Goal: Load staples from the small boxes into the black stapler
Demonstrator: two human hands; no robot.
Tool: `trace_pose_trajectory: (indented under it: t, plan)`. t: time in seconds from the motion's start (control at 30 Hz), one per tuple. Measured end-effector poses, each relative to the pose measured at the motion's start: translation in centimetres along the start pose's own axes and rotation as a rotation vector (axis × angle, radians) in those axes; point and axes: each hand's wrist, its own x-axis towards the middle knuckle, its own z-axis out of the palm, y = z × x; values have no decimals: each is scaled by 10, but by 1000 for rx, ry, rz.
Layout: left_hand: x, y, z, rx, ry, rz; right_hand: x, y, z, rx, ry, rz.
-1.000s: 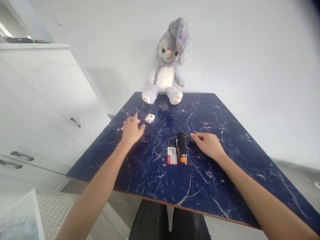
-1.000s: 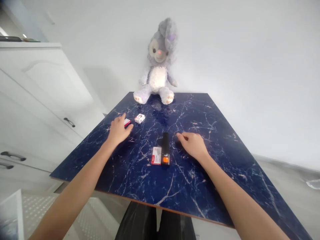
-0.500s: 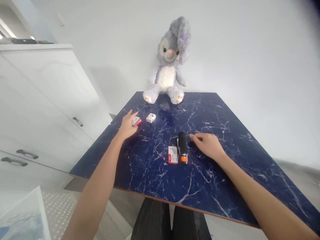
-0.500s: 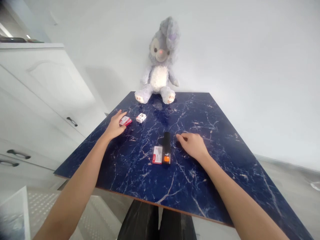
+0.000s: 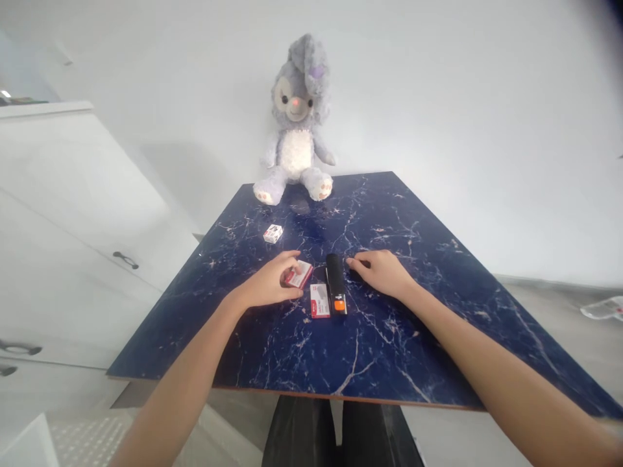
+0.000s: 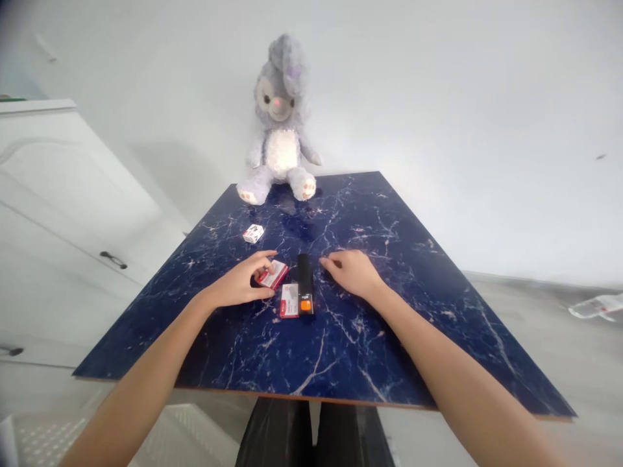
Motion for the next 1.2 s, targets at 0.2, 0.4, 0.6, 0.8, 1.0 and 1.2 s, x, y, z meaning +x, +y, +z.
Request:
trace_pose_trajectory:
  t: [0.2, 0.4, 0.6, 0.8, 1.0, 1.2]
  plan:
    - [3, 10, 7, -67, -81, 29, 0, -1, -1, 9, -26, -24]
    - [6, 10, 8, -15, -111, 126, 0, -2, -1, 11, -41, -35]
    - [3, 10, 5, -8, -111, 44, 0, -1, -5, 18, -74, -71]
    - [0, 4, 3, 8, -20, -82, 0, -2, -6, 8, -92, -87]
    - [0, 11, 3, -8, 87, -3, -1, -3, -6, 3, -95, -107]
    - [-1, 35, 24, -35, -12, 131, 0, -2, -6, 11, -92, -120]
